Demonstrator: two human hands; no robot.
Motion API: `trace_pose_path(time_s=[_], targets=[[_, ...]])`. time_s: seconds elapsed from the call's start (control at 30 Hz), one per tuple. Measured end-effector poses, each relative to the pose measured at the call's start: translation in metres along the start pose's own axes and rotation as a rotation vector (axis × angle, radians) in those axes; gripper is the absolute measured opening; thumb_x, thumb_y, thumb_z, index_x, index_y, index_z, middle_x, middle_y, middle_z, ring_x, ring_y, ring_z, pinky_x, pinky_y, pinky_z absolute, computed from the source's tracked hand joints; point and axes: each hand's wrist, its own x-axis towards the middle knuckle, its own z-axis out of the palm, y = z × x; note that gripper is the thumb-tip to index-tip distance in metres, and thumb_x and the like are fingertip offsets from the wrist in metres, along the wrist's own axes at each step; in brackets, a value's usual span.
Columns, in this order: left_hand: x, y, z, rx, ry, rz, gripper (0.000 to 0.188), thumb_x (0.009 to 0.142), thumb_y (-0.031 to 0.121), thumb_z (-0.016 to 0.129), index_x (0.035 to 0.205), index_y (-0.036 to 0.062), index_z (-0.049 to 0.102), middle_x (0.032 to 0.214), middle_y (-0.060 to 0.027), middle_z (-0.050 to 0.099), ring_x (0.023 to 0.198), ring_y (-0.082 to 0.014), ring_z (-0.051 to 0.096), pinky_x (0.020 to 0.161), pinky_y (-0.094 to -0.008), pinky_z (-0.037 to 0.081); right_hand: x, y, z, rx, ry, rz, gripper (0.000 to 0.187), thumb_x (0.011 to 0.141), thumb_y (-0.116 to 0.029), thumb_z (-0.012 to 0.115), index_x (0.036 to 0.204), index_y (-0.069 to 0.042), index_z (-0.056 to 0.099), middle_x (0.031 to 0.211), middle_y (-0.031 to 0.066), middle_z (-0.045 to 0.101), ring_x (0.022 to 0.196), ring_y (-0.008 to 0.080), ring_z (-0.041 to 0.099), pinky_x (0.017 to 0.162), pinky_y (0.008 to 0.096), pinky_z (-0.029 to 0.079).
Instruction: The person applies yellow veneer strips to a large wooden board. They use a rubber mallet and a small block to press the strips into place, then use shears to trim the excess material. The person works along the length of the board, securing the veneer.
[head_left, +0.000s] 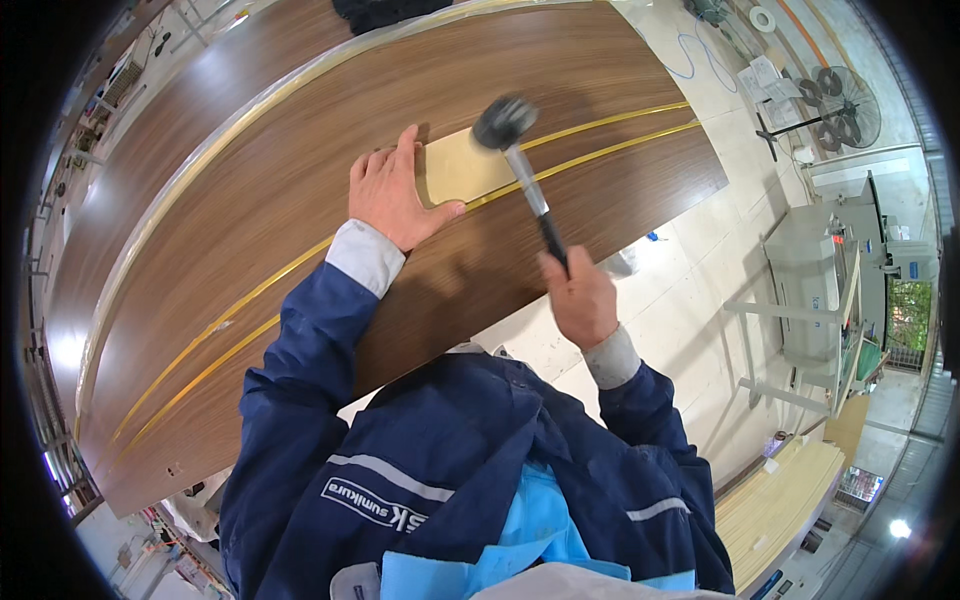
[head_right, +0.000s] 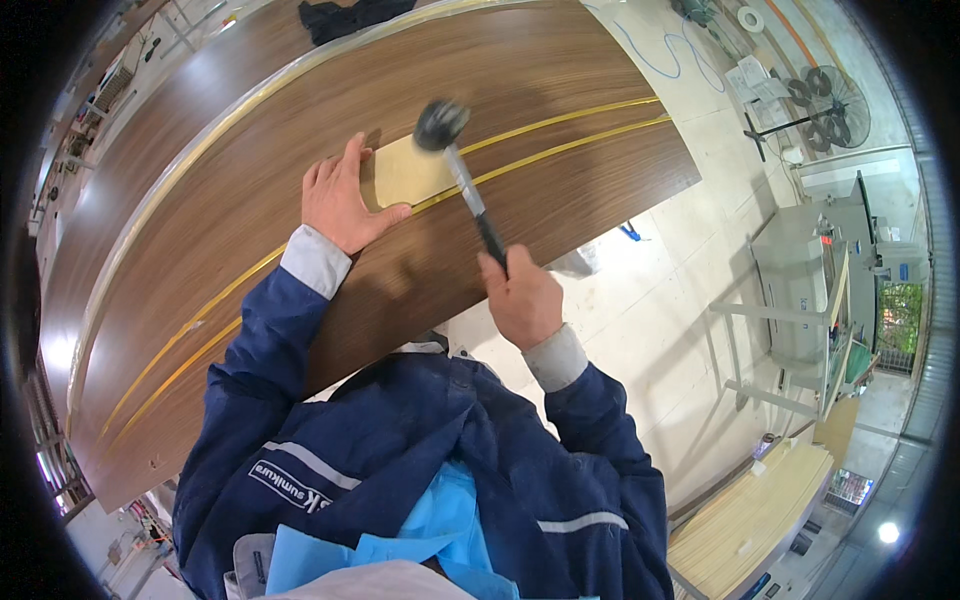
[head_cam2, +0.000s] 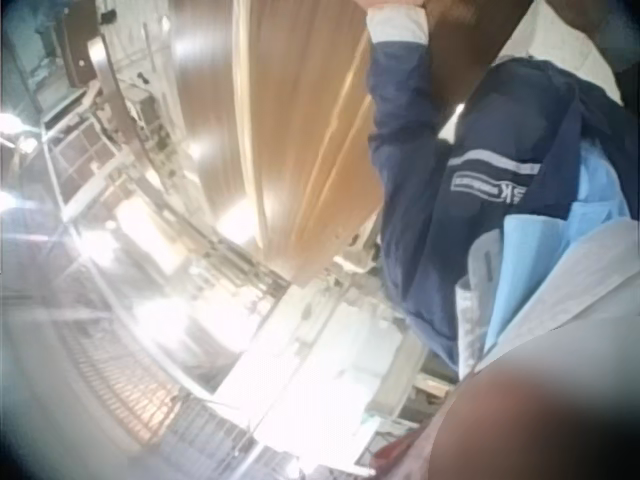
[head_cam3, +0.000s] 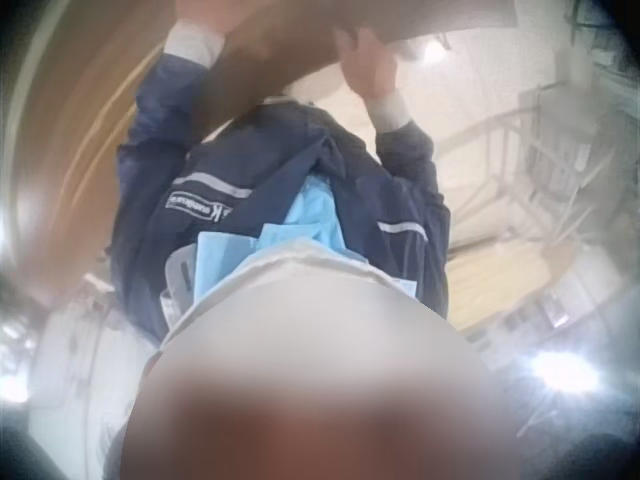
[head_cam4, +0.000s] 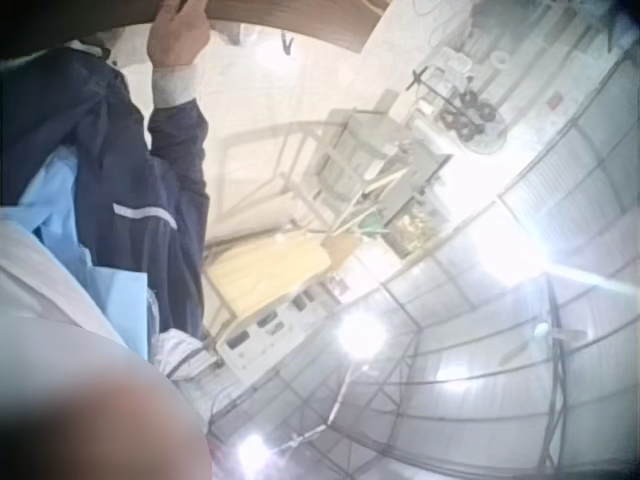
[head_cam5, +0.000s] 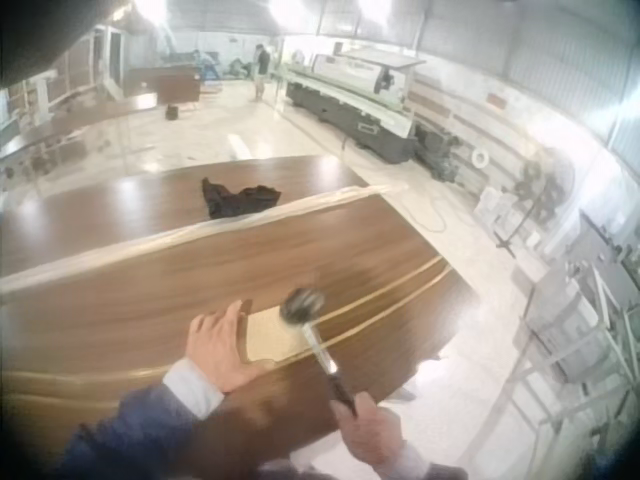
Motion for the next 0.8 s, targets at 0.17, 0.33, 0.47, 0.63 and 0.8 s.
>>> trace_pose_path(time_s=[0.17, 0.33, 0.47, 0.63, 0.8], targets=[[-0.032, -0.04, -0.019, 0.037, 0.046, -0.005, 0.117, 0.066, 0.059, 0.086, 0.154, 0.0048, 0.031, 0.135, -0.0134, 0.065, 0.128, -0.0383, 0.056, 0.116, -0.0498, 0.032, -0.032, -0.046, 0.033, 0.553, 0.288, -0.056, 0.02, 0.101, -0.021, 0.065, 0.103, -0.002, 0.059, 0.073, 0.0203, 0.066, 0.061, 0.0392, 0.065, 0.056, 0.0438, 0.05], [-0.059, -0.065, -0.039, 0.077, 0.0, -0.014, 0.119, 0.067, 0.062, 0.085, 0.155, 0.0048, 0.031, 0.137, -0.0127, 0.065, 0.13, -0.0378, 0.055, 0.116, -0.0502, 0.032, -0.059, -0.075, 0.06, 0.12, 0.1, 0.032, 0.024, 0.101, -0.025, 0.068, 0.1, -0.003, 0.061, 0.071, 0.0176, 0.065, 0.06, 0.0351, 0.066, 0.055, 0.0412, 0.05], [-0.063, -0.062, -0.048, 0.058, 0.02, 0.012, 0.119, 0.067, 0.066, 0.083, 0.155, 0.0055, 0.031, 0.137, -0.0127, 0.065, 0.13, -0.0377, 0.055, 0.115, -0.0503, 0.032, -0.064, -0.087, 0.056, 0.729, 0.426, -0.185, 0.021, 0.103, -0.022, 0.066, 0.101, -0.002, 0.059, 0.067, 0.0118, 0.062, 0.056, 0.0227, 0.059, 0.054, 0.0329, 0.046], [-0.087, -0.091, -0.069, 0.073, -0.022, -0.023, 0.116, 0.068, 0.063, 0.083, 0.154, 0.0042, 0.031, 0.136, -0.013, 0.065, 0.132, -0.036, 0.054, 0.117, -0.0489, 0.03, -0.076, -0.136, 0.077, 0.056, 0.049, -0.007, 0.023, 0.104, -0.023, 0.063, 0.101, -0.001, 0.059, 0.072, 0.0134, 0.065, 0.061, 0.0248, 0.064, 0.057, 0.0351, 0.049], [-0.118, -0.14, -0.102, 0.079, 0.02, -0.049, 0.12, 0.066, 0.068, 0.083, 0.155, 0.0046, 0.033, 0.139, -0.0129, 0.064, 0.132, -0.0377, 0.054, 0.116, -0.049, 0.032, -0.093, -0.19, 0.102, 0.49, 0.304, -0.123, 0.028, 0.103, -0.03, 0.065, 0.102, -0.002, 0.061, 0.071, 0.0156, 0.066, 0.065, 0.0325, 0.068, 0.058, 0.0395, 0.051]])
